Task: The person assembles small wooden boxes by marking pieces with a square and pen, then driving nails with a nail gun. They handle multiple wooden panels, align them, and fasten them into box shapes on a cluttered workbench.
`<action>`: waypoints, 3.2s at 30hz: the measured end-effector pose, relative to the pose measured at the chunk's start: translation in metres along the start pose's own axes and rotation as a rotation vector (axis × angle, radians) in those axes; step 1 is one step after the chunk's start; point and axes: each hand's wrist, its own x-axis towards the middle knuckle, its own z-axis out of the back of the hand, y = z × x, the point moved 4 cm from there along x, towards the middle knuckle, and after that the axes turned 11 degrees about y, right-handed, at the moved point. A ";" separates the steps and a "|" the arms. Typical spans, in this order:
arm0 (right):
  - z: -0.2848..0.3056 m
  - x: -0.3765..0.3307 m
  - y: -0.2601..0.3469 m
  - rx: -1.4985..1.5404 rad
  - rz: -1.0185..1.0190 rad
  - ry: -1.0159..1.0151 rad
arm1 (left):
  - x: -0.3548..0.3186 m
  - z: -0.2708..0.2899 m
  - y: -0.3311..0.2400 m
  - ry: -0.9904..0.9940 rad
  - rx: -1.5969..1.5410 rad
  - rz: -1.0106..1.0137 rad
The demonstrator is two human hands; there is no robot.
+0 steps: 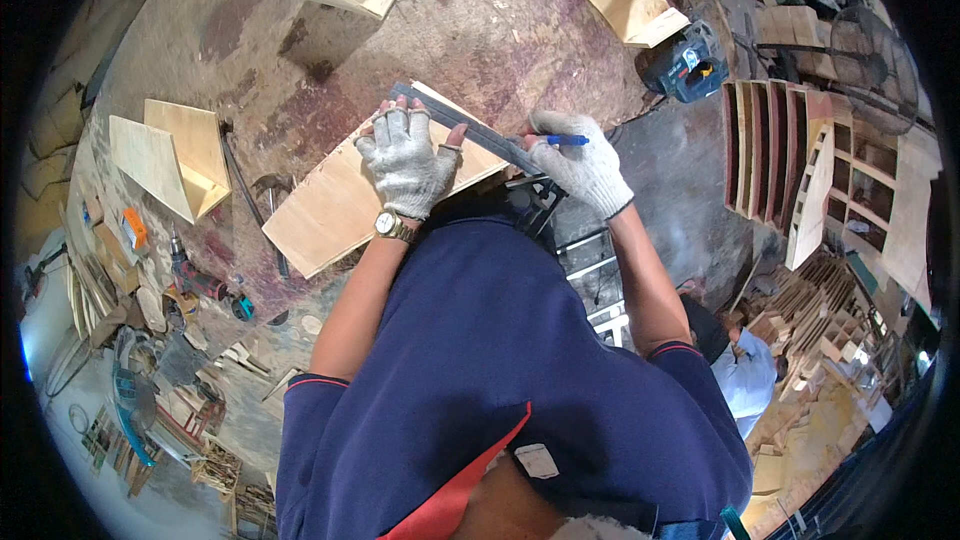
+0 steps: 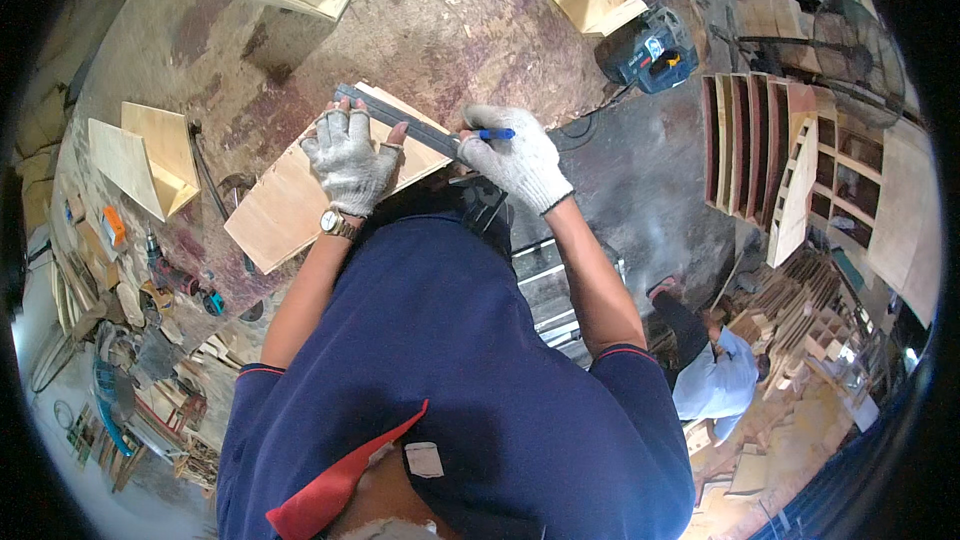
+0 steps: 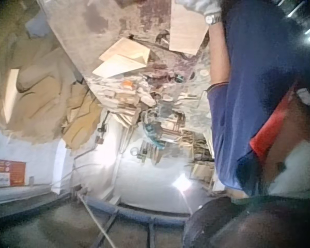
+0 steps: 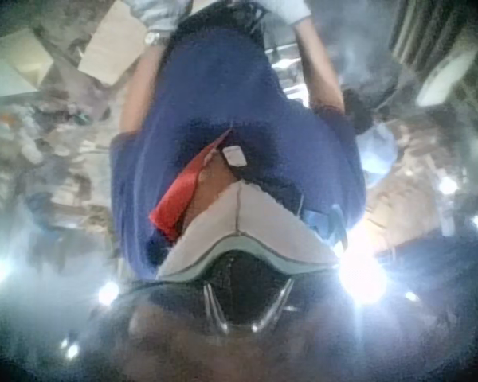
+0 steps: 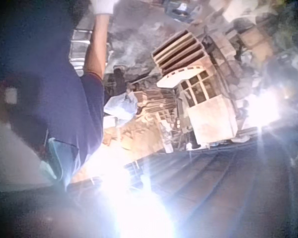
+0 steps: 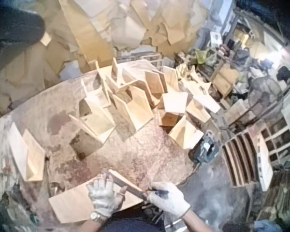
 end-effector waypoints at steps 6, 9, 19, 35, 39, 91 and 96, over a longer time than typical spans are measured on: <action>0.005 0.002 -0.003 -0.133 -0.013 -0.020 | 0.000 0.002 0.000 -0.003 -0.011 -0.001; 0.005 0.009 0.006 -0.091 -0.017 -0.026 | 0.000 0.001 0.000 -0.004 -0.037 0.006; 0.002 0.051 0.024 -0.465 -0.091 0.124 | -0.004 -0.003 0.002 0.015 -0.089 0.019; -0.018 0.141 0.065 -0.224 0.131 0.021 | -0.009 -0.028 0.007 0.052 -0.066 0.004; -0.030 0.138 0.055 -0.101 0.229 -0.026 | -0.009 -0.027 0.006 0.021 -0.095 0.017; 0.025 -0.067 -0.004 0.367 0.033 -0.946 | 0.036 0.039 0.145 0.005 -0.297 0.084; 0.016 -0.093 -0.039 0.494 -0.058 -0.901 | 0.046 -0.029 0.268 0.032 -0.253 0.603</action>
